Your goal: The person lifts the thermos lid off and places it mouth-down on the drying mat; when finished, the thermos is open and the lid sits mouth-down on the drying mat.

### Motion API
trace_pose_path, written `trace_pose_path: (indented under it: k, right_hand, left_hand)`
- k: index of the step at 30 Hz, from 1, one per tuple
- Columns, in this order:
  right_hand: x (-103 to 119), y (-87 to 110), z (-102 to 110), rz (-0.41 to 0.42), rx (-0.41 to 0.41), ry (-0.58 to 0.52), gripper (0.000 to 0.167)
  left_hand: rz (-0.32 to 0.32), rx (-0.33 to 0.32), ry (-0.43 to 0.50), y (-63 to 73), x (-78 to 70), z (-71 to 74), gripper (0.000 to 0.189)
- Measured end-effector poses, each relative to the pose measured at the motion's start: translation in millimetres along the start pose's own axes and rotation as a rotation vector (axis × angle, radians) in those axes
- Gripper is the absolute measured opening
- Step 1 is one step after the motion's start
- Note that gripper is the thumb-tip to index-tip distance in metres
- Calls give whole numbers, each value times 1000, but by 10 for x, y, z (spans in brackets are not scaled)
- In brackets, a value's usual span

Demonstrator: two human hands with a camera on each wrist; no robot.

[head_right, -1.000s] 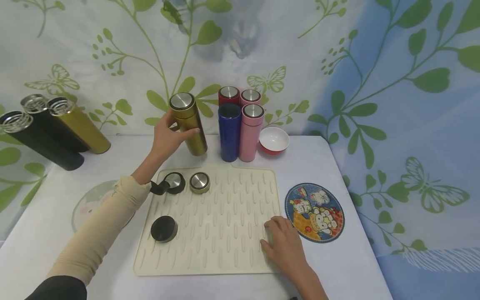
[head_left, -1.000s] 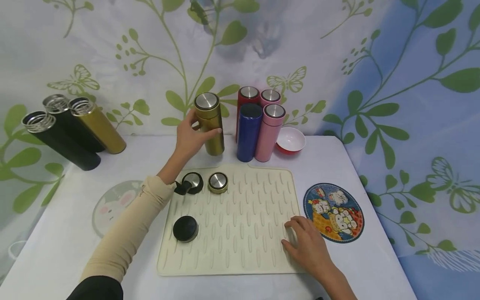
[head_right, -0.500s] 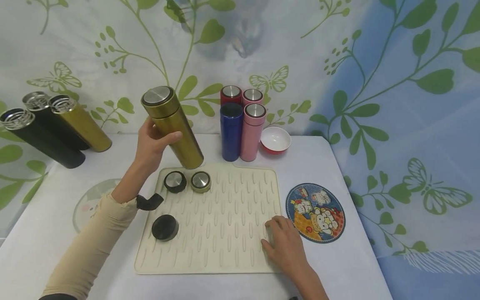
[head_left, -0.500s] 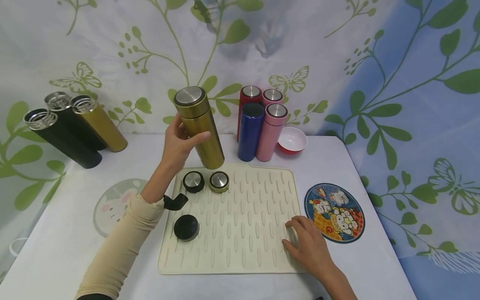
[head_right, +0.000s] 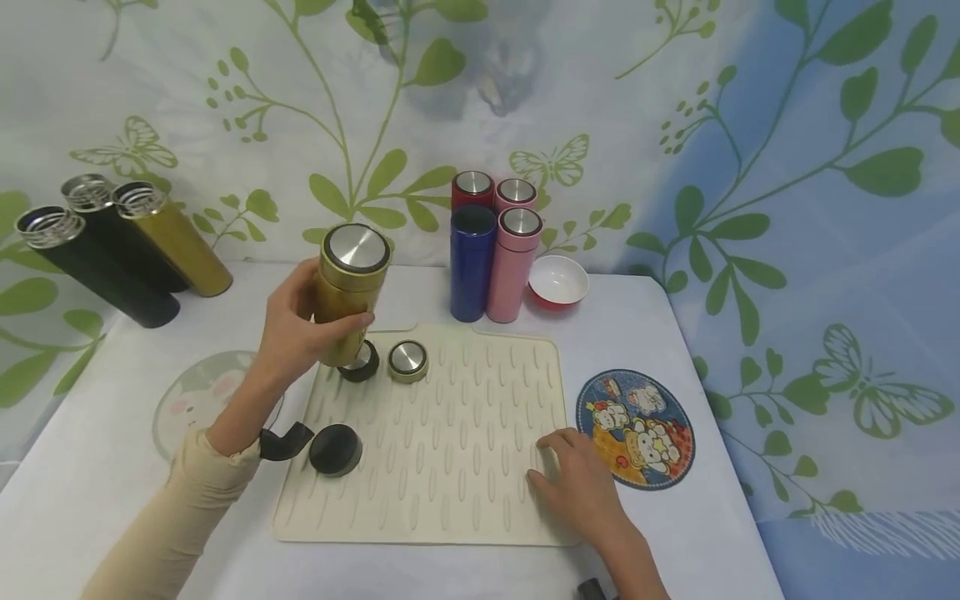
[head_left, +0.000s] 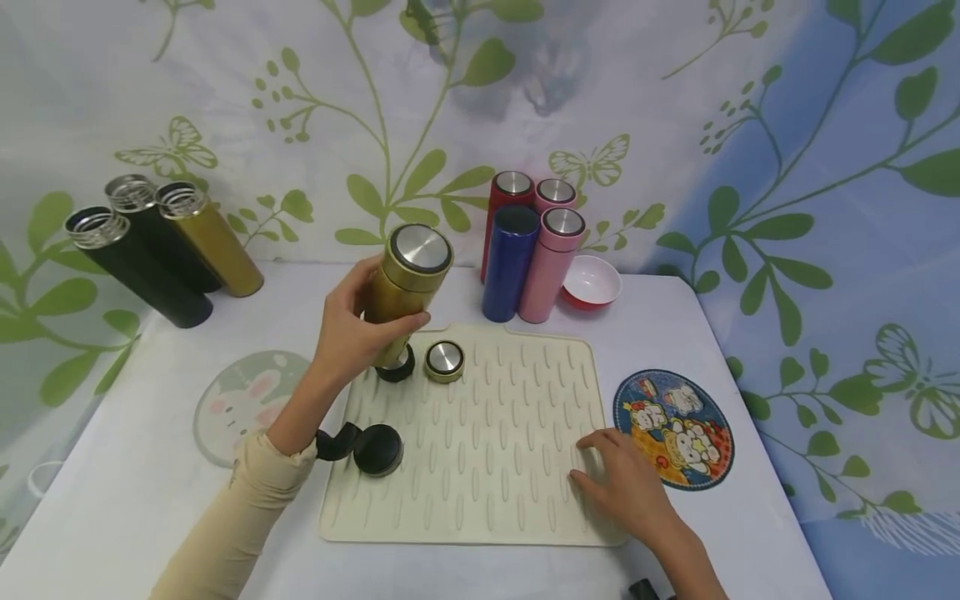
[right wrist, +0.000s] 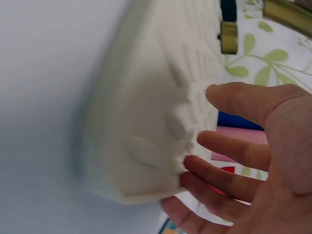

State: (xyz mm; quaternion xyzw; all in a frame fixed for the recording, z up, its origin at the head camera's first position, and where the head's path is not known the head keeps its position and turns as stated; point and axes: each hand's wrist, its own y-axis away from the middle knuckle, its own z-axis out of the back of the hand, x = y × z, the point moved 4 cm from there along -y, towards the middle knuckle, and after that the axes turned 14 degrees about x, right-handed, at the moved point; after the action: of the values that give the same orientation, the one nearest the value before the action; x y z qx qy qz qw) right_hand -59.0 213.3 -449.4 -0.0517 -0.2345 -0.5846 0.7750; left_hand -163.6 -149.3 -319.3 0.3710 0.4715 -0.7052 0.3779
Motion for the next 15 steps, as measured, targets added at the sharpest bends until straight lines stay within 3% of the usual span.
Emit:
trace_pose_path:
  k: [5,9,15]
  right_hand:
    - [31,-67,133,-12,75,-2,40]
    - [104,-126,199,-21,101,-30,44]
    - [353,-206,342,52,-5,-139,45]
  left_hand:
    - [-8,14,-128,200,-131,-35,76]
    - [-68,35,-216,330,-45,-48,79]
    - [-138,53,-319,497,-101,-119,82]
